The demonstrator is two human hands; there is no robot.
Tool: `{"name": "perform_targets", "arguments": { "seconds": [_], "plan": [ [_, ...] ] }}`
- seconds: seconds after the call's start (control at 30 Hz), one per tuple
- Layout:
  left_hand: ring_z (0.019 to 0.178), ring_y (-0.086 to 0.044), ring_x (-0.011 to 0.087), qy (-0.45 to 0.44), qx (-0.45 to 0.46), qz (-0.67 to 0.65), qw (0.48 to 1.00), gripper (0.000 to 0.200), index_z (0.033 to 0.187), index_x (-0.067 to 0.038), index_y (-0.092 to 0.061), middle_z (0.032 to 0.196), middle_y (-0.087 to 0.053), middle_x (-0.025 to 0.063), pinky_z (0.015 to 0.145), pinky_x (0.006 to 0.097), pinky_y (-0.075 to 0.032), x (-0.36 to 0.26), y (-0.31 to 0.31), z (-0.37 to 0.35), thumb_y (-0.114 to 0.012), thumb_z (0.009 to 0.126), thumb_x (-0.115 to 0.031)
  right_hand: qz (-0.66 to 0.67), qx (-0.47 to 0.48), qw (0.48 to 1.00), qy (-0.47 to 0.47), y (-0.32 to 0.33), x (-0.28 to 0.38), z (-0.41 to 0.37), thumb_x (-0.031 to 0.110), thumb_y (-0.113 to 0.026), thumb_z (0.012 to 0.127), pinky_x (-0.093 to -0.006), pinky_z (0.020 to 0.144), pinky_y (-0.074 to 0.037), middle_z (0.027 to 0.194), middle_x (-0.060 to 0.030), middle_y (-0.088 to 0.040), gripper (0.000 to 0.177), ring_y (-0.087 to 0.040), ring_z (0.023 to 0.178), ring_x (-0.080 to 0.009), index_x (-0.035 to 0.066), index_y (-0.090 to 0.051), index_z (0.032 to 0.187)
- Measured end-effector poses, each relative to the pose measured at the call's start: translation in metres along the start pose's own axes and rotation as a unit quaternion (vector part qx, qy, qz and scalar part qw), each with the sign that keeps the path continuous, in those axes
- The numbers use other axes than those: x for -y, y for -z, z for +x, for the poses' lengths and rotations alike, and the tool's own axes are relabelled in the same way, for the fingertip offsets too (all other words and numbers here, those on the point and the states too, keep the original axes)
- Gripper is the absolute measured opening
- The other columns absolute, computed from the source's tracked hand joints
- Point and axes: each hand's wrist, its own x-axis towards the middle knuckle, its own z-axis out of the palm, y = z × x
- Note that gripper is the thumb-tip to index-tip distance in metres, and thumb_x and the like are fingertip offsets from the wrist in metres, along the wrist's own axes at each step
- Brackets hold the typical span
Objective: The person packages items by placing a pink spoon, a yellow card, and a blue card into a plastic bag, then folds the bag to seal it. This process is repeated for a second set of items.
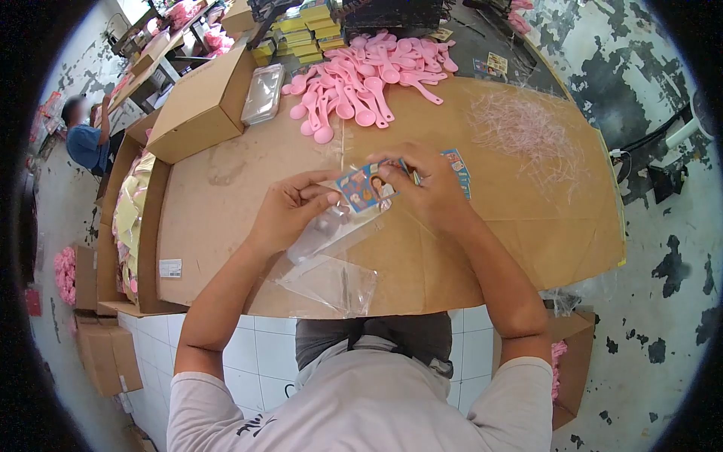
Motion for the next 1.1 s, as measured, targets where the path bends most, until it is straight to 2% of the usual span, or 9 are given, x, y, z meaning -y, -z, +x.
{"name": "perform_targets", "arguments": {
  "seconds": [0.07, 0.17, 0.27, 0.37, 0.57, 0.73, 0.83, 1.03, 1.1],
  "plan": [
    [0.09, -0.067, 0.0074, 0.001, 0.034, 0.045, 0.998, 0.037, 0.133, 0.004, -0.062, 0.102, -0.077, 0.0087, 0.077, 0.0227, -0.053, -0.005, -0.004, -0.004, -0.07, 0.099, -0.009, -0.096, 0.045, 0.993, 0.058, -0.003, 0.016, 0.0, 0.006, -0.069, 0.098, -0.0236, 0.072, -0.049, 0.099, -0.0067, -0.07, 0.038, -0.065, 0.087, -0.0089, 0.0, -0.06, 0.134],
    [0.099, -0.067, 0.0092, -0.023, 0.053, 0.08, 0.995, 0.038, 0.134, 0.005, -0.06, 0.11, -0.076, 0.0089, 0.086, 0.0247, -0.054, -0.001, -0.008, -0.006, -0.068, 0.099, -0.006, 0.121, 0.0, 0.992, -0.03, -0.023, 0.015, -0.006, 0.007, -0.071, 0.097, -0.0237, 0.072, -0.05, 0.097, -0.0056, -0.07, 0.031, -0.065, 0.083, -0.009, -0.001, -0.065, 0.126],
    [0.101, -0.068, 0.01, -0.004, 0.048, -0.001, 0.999, 0.037, 0.134, 0.005, -0.06, 0.114, -0.075, 0.0097, 0.088, 0.0253, -0.054, 0.001, -0.007, -0.002, -0.068, 0.1, -0.005, 0.146, -0.074, 0.983, -0.081, -0.023, 0.024, -0.001, 0.007, -0.072, 0.096, -0.023, 0.071, -0.05, 0.098, -0.0063, -0.07, 0.029, -0.066, 0.082, -0.0088, -0.002, -0.068, 0.123],
    [0.101, -0.068, 0.0108, -0.003, 0.038, -0.045, 0.998, 0.036, 0.134, 0.005, -0.06, 0.114, -0.074, 0.0093, 0.089, 0.0259, -0.055, 0.0, -0.006, -0.002, -0.068, 0.099, -0.004, 0.187, -0.005, 0.979, -0.078, -0.025, 0.01, -0.003, 0.011, -0.072, 0.097, -0.0257, 0.074, -0.05, 0.096, -0.0044, -0.07, 0.027, -0.065, 0.084, -0.0104, 0.0, -0.069, 0.121],
    [0.101, -0.07, 0.0115, -0.009, 0.009, -0.077, 0.997, 0.037, 0.134, 0.005, -0.059, 0.116, -0.074, 0.0111, 0.088, 0.0263, -0.058, 0.0, -0.001, -0.002, -0.067, 0.099, -0.003, 0.013, 0.102, 0.994, 0.018, -0.015, 0.011, 0.01, 0.028, -0.066, 0.101, -0.0332, 0.083, -0.051, 0.1, -0.0062, -0.071, 0.029, -0.064, 0.09, -0.0181, 0.001, -0.073, 0.11],
    [0.099, -0.071, 0.012, -0.026, -0.01, -0.067, 0.997, 0.036, 0.133, 0.005, -0.059, 0.117, -0.073, 0.0126, 0.086, 0.0263, -0.059, 0.001, 0.003, 0.002, -0.067, 0.099, -0.003, -0.191, -0.046, 0.98, -0.045, 0.014, -0.032, 0.089, 0.026, -0.067, 0.096, -0.0385, 0.086, -0.053, 0.114, -0.0162, -0.069, 0.028, -0.068, 0.097, -0.0294, 0.001, -0.074, 0.104],
    [0.099, -0.071, 0.012, -0.037, 0.003, -0.068, 0.997, 0.036, 0.133, 0.005, -0.059, 0.116, -0.073, 0.0122, 0.086, 0.0261, -0.058, 0.005, 0.003, 0.002, -0.067, 0.099, -0.003, -0.44, -0.041, 0.893, -0.085, 0.018, -0.071, 0.127, 0.027, -0.07, 0.091, -0.0418, 0.089, -0.054, 0.114, -0.0196, -0.071, 0.028, -0.07, 0.1, -0.0314, 0.003, -0.075, 0.104],
    [0.097, -0.07, 0.0104, -0.029, 0.015, -0.084, 0.996, 0.029, 0.128, 0.004, -0.062, 0.113, -0.074, 0.0095, 0.084, 0.0262, -0.058, 0.001, 0.008, 0.002, -0.065, 0.102, -0.007, -0.267, -0.072, 0.958, -0.07, 0.022, -0.085, 0.128, 0.024, -0.071, 0.09, -0.0415, 0.088, -0.054, 0.111, -0.02, -0.073, 0.027, -0.07, 0.098, -0.0328, 0.005, -0.076, 0.108],
    [0.095, -0.07, 0.0095, -0.023, 0.02, -0.106, 0.994, 0.027, 0.127, 0.003, -0.063, 0.112, -0.075, 0.0084, 0.083, 0.026, -0.058, 0.0, 0.009, 0.002, -0.065, 0.102, -0.009, -0.245, -0.074, 0.966, 0.031, 0.03, -0.065, 0.11, 0.023, -0.07, 0.093, -0.0377, 0.082, -0.054, 0.106, -0.015, -0.075, 0.026, -0.07, 0.09, -0.0267, 0.005, -0.076, 0.111]
  ]
}}
